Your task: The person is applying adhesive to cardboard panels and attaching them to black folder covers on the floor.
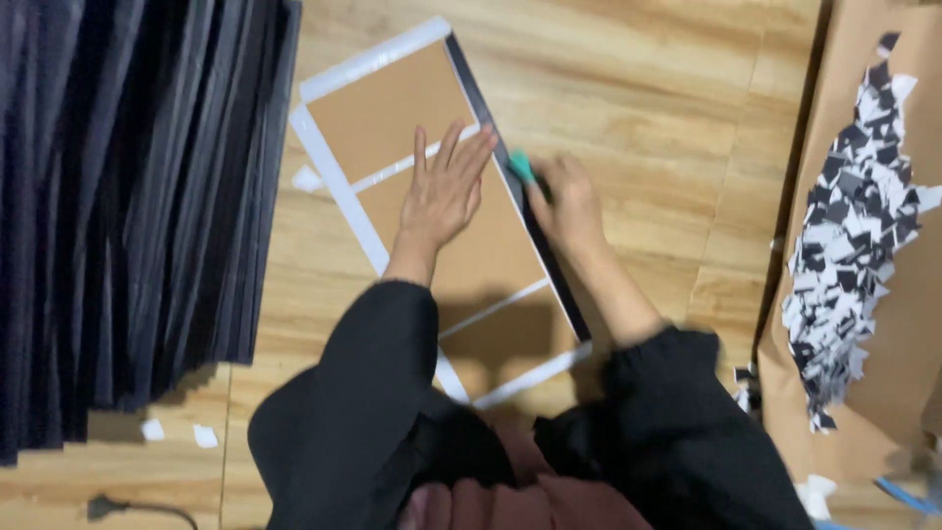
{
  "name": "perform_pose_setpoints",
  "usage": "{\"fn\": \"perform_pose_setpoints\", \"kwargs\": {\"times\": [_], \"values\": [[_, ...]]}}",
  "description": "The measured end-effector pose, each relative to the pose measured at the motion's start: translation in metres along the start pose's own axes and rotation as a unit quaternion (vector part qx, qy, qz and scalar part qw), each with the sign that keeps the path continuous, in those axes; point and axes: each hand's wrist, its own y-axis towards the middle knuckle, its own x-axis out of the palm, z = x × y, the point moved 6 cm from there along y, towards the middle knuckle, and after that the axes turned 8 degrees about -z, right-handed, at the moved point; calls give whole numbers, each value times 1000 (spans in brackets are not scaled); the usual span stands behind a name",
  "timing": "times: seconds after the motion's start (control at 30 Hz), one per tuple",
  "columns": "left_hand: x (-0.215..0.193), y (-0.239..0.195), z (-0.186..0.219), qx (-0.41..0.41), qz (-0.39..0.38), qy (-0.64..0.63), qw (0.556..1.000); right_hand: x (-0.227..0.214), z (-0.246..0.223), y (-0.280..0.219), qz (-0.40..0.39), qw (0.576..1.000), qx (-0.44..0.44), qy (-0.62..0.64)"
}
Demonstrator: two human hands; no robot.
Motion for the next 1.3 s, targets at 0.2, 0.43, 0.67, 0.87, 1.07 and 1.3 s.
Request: {"fn": "perform_pose_setpoints", "kwargs": {"times": [0.2,0.43,0.67,0.87,1.07,1.3], "values": [[11,3,-4,-6,4,4,1000,30,13,-14,-84,995,-50,-4],[5,0,-3,-10,23,38,999,19,-13,5,-77,996,-12,-32],[-9,0,0,12,60,42,997,15,31,122,74,996,48,30],[6,-3,-3,-9,24,43,999,56,7,118,-63,997,19,35],[-5,0,0,-5,24,51,998,61,32,155,15,999,47,6],[-2,0,0,-10,39,66,997,50,25,171,-1,999,29,-18]]}}
